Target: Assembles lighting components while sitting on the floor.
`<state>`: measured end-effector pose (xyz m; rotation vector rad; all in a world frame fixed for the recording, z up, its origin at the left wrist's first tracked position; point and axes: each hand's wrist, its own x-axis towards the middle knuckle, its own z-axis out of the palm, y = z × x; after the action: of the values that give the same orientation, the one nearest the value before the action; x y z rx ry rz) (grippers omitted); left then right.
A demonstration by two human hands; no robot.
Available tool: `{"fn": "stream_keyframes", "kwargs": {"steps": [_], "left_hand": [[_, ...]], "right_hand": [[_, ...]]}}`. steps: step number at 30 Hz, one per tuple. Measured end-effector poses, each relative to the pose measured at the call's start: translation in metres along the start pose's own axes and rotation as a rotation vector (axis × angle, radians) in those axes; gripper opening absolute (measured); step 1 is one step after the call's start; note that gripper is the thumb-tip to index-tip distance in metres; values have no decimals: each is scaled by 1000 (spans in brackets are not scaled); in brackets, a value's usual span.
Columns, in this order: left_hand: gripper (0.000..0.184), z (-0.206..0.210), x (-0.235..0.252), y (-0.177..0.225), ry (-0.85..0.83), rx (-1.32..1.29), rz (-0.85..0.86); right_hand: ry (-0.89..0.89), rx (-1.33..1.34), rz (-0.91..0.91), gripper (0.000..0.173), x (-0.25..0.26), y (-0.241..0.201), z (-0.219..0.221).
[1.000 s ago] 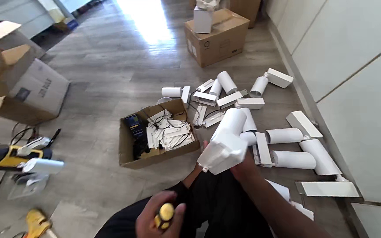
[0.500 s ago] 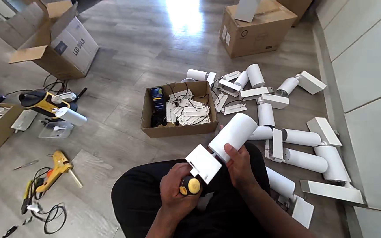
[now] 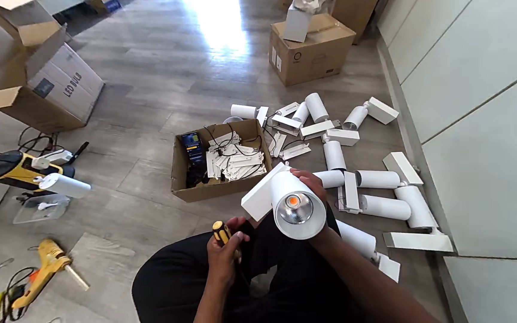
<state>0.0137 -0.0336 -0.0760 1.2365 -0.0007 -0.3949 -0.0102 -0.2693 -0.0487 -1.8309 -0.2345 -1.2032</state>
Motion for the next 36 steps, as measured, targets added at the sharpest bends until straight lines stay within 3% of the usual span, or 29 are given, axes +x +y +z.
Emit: {"fn": "stream_keyframes", "kwargs": {"steps": [7, 25, 36], "left_hand": [[43, 13, 8, -9, 28, 86, -150], [40, -1, 15, -24, 47, 99, -175], [33, -19, 22, -40, 118, 56, -203]], "right_hand": [[-19, 1, 123, 80, -18, -1, 7], [-28, -102, 159, 83, -27, 1, 18], [-53, -69, 272, 89, -46, 17, 32]]}}
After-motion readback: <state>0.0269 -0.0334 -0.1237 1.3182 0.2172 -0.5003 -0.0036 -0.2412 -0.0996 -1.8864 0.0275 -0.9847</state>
